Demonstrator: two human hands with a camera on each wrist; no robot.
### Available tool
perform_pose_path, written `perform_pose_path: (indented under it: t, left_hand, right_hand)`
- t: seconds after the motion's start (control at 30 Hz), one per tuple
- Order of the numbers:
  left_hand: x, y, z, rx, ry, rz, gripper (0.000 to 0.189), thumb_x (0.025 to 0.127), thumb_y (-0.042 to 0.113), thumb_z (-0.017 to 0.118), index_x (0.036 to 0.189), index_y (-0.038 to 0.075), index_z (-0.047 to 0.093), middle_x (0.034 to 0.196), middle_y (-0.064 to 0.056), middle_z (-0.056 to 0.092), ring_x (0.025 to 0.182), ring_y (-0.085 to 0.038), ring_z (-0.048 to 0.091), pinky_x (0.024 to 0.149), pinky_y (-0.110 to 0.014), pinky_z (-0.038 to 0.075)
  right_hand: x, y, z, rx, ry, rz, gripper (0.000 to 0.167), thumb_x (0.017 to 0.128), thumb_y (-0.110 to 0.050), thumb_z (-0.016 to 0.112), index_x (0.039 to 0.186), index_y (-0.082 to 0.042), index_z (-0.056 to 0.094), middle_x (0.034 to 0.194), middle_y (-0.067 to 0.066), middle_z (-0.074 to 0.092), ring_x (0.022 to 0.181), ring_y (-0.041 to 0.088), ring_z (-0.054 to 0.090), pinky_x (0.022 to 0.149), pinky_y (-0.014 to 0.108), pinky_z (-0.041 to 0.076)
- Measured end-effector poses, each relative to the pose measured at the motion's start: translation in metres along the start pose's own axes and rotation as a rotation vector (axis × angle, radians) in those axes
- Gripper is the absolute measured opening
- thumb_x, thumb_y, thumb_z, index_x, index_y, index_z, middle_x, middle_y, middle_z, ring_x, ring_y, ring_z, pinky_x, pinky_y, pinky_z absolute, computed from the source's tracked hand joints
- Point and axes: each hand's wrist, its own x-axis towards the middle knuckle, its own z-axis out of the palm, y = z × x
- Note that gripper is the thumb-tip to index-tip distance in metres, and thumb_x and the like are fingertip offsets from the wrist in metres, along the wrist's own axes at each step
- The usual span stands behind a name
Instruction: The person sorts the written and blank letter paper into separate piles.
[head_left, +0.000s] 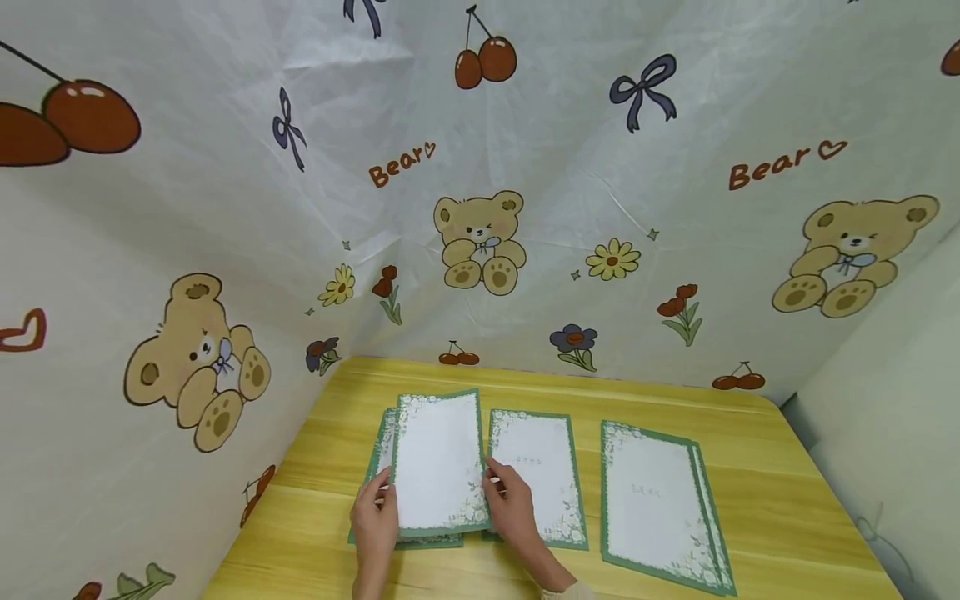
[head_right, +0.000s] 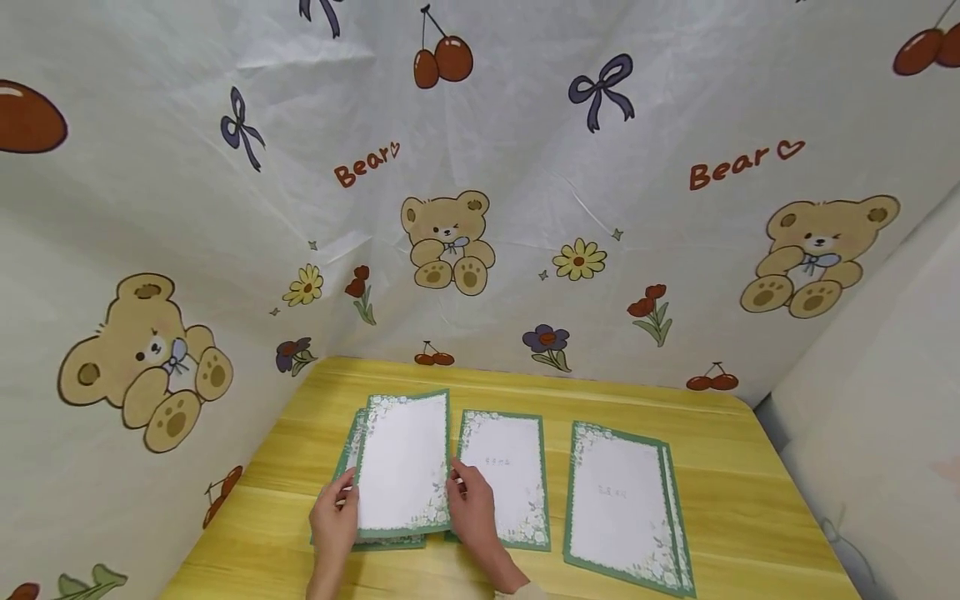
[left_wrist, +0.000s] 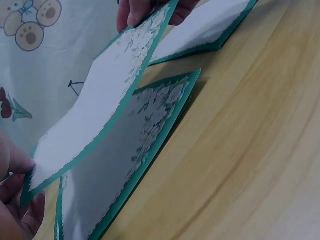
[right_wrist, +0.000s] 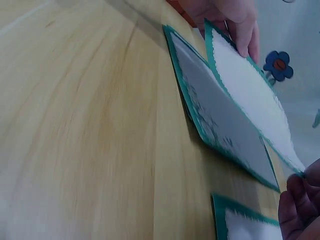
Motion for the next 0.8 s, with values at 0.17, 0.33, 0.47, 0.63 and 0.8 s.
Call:
perform_pose_path:
  t: [0.17,0.33,0.47,0.63,0.8]
  left_hand:
    - [0.006,-0.006,-0.011,0.052,0.023,-0.012,0.028,0.090,-0.011,0.061,0.115,-0.004,0.070,0.097,-0.016,0.065,0.083,-0.026,0.060,0.061,-0.024,0.047]
    - [0.012,-0.015,-0.017,0.091,0.066,0.028,0.027,0.088,-0.013,0.061,0.112,-0.006,0.070,0.094,-0.018,0.064,0.081,-0.029,0.062,0.063,-0.030,0.048]
    - [0.014,-0.021,-0.019,0.136,0.052,0.033,0.025,0.088,-0.012,0.060,0.111,-0.007,0.070,0.090,-0.017,0.063,0.081,-0.031,0.060,0.067,-0.039,0.046]
    - [0.014,-0.026,-0.020,0.202,-0.013,-0.001,0.023,0.091,-0.005,0.059,0.111,-0.008,0.070,0.088,-0.017,0.060,0.083,-0.033,0.055,0.070,-0.045,0.043]
    - [0.014,-0.029,-0.023,0.305,-0.056,-0.055,0.028,0.092,0.007,0.064,0.115,-0.008,0.068,0.103,-0.027,0.059,0.097,-0.043,0.052,0.076,-0.055,0.040]
  right_hand:
    - [0.002,-0.004,0.020,0.006,-0.040,0.040,0.033,0.097,0.003,0.058,0.128,0.012,0.059,0.097,0.012,0.061,0.077,0.017,0.060,0.068,0.028,0.053]
    - [0.004,-0.005,0.033,-0.009,-0.056,0.061,0.032,0.096,0.003,0.059,0.126,0.012,0.060,0.095,0.010,0.062,0.075,0.016,0.060,0.065,0.027,0.052]
    - [0.004,-0.006,0.039,-0.034,-0.084,0.079,0.032,0.096,0.003,0.059,0.127,0.010,0.060,0.095,0.007,0.061,0.072,0.012,0.057,0.062,0.025,0.048]
    - [0.002,-0.004,0.042,-0.072,-0.109,0.080,0.032,0.095,0.002,0.060,0.126,0.011,0.061,0.092,0.004,0.060,0.067,0.006,0.050,0.058,0.023,0.043]
    - [0.002,-0.001,0.043,-0.142,-0.114,0.085,0.031,0.094,0.000,0.062,0.123,0.010,0.063,0.086,-0.001,0.057,0.063,0.005,0.042,0.056,0.023,0.039]
